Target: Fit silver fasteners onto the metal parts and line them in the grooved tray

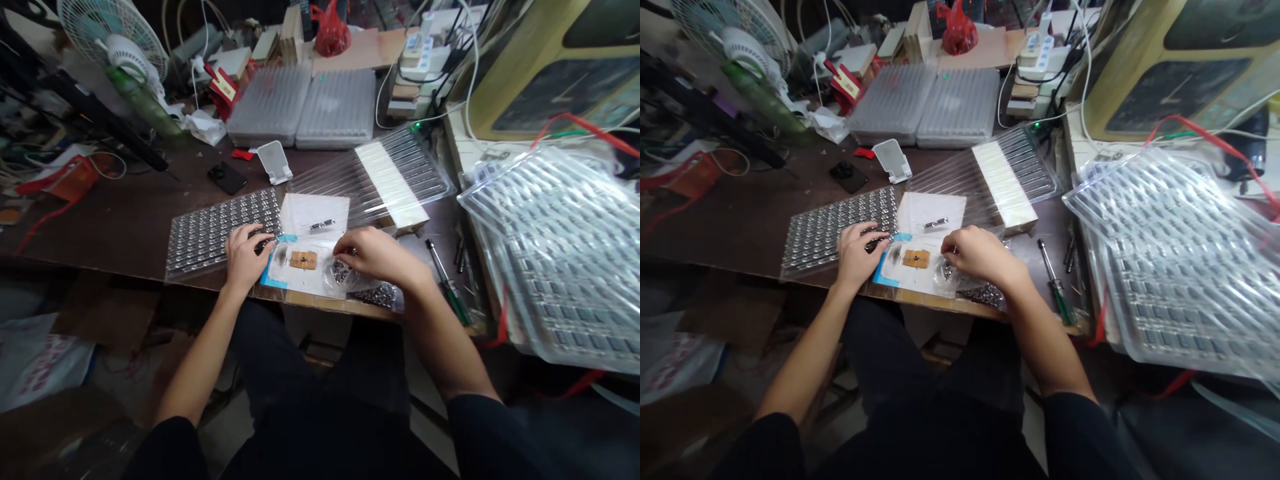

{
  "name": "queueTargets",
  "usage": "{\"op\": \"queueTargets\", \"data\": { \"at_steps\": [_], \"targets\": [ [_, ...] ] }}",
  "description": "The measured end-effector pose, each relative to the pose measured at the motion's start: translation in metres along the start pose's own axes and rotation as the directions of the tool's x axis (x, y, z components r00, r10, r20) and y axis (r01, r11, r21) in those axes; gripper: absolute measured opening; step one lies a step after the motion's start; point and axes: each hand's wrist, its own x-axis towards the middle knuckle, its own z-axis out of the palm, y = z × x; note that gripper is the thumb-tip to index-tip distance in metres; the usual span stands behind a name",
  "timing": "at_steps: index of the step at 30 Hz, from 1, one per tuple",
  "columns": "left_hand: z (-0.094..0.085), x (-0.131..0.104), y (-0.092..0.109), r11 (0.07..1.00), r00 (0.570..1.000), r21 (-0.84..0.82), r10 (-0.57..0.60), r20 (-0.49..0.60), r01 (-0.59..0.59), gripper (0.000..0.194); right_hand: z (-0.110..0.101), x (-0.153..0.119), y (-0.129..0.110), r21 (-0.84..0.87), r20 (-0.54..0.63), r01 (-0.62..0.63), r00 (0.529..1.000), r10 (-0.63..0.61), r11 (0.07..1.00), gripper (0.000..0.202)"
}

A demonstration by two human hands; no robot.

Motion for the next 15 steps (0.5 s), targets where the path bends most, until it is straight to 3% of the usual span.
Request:
{"op": "queueTargets", "data": {
  "at_steps": [4,8,12,15],
  "targets": [
    [-0.008,0.002,-0.005,1.000,0.999,0.009,0.009,0.043,-0.009,0.012,-0.004,-0.006,0.002,-0.128,0.090,-0.151,0.982,0.163,0.980,0.019],
    [-0.015,0.008,-0.001,1.000,0.999,-0.019,0.009,0.045,-0.008,0.012,0.000,-0.006,-0.002,-0.209,0.140,-0.171,0.969,0.203,0.963,0.022],
    [-0.009,0.022,0.020,0.995,0.998,-0.091,0.039,0.044,-0.035,0.013,0.009,-0.001,-0.008,-0.227,0.201,-0.136,0.962,0.183,0.964,0.021],
    [0.006,0.036,0.045,0.983,0.987,-0.164,0.104,0.121,-0.084,0.013,0.012,0.000,-0.008,-0.223,0.221,-0.131,0.958,0.181,0.966,0.022]
  ]
}}
